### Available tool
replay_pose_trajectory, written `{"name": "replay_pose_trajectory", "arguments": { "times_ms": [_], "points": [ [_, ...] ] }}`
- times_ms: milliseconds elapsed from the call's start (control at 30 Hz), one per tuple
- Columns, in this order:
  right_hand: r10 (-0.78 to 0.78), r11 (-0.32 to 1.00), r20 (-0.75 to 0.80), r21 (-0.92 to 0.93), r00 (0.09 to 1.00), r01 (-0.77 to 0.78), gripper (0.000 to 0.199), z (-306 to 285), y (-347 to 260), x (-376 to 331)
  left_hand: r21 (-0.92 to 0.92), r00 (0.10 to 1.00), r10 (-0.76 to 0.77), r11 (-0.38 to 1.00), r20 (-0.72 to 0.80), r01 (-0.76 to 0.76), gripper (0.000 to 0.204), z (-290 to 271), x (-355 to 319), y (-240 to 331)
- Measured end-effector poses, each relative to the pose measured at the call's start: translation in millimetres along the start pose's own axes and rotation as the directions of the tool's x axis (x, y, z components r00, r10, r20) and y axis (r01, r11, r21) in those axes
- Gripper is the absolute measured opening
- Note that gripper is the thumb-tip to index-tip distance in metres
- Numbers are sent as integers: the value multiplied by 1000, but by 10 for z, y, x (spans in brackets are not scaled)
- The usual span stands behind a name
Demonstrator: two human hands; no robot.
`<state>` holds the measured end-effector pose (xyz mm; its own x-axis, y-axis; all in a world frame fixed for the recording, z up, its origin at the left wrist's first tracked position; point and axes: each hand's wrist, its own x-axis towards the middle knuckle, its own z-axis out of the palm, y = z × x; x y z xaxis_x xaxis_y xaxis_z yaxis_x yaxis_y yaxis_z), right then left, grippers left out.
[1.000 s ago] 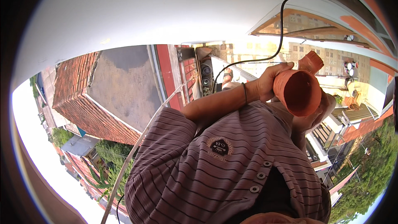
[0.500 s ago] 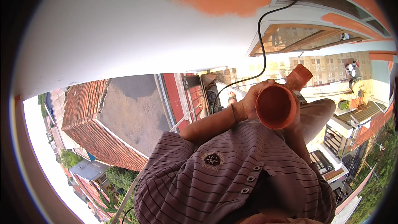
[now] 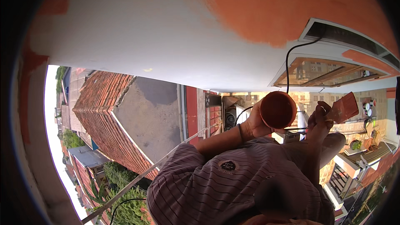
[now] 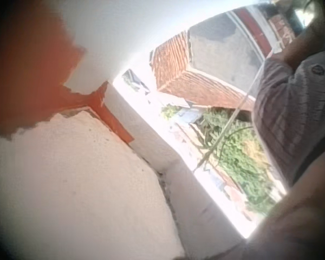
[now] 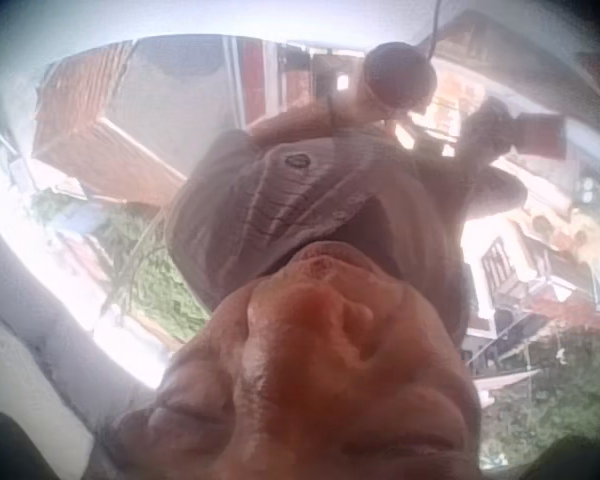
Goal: The person paints a white wall with red paint using a brush and a small container. They repeatedly dip the brush into the container and apply paint to the upper wall area near an archway, working from left to right.
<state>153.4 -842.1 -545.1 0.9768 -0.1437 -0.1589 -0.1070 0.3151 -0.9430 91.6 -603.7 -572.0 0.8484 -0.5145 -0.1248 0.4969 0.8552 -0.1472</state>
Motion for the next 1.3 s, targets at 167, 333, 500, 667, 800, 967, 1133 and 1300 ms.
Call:
{"name": "replay_pose_trajectory", "arguments": {
  "times_ms": [167,333,500,667,800,967,1133,1300],
  "points": [
    [143,990,171,-30,975,-140,51,411,123,-75,143,987,160,977,-21,-156,54,256,94,44],
    [221,971,381,1,898,-239,41,510,262,-24,239,940,332,921,-78,-306,46,242,195,67],
    [145,989,417,-83,898,-121,25,497,483,-27,401,890,406,865,-205,-302,45,197,238,43],
    [236,971,479,-85,845,-223,39,527,504,-84,801,804,590,515,-73,-306,51,228,188,101],
    [169,954,556,115,814,-276,54,533,461,-129,986,677,728,8,110,-168,55,272,143,162],
    [117,964,636,113,763,-241,59,450,464,-100,984,655,739,-170,158,-45,51,329,115,139],
    [217,914,571,166,792,-370,57,344,486,-22,983,672,734,29,103,-183,51,355,170,48],
    [120,979,545,74,830,-190,69,305,400,-72,986,703,709,74,55,-152,54,421,197,-25]
  ]
}}
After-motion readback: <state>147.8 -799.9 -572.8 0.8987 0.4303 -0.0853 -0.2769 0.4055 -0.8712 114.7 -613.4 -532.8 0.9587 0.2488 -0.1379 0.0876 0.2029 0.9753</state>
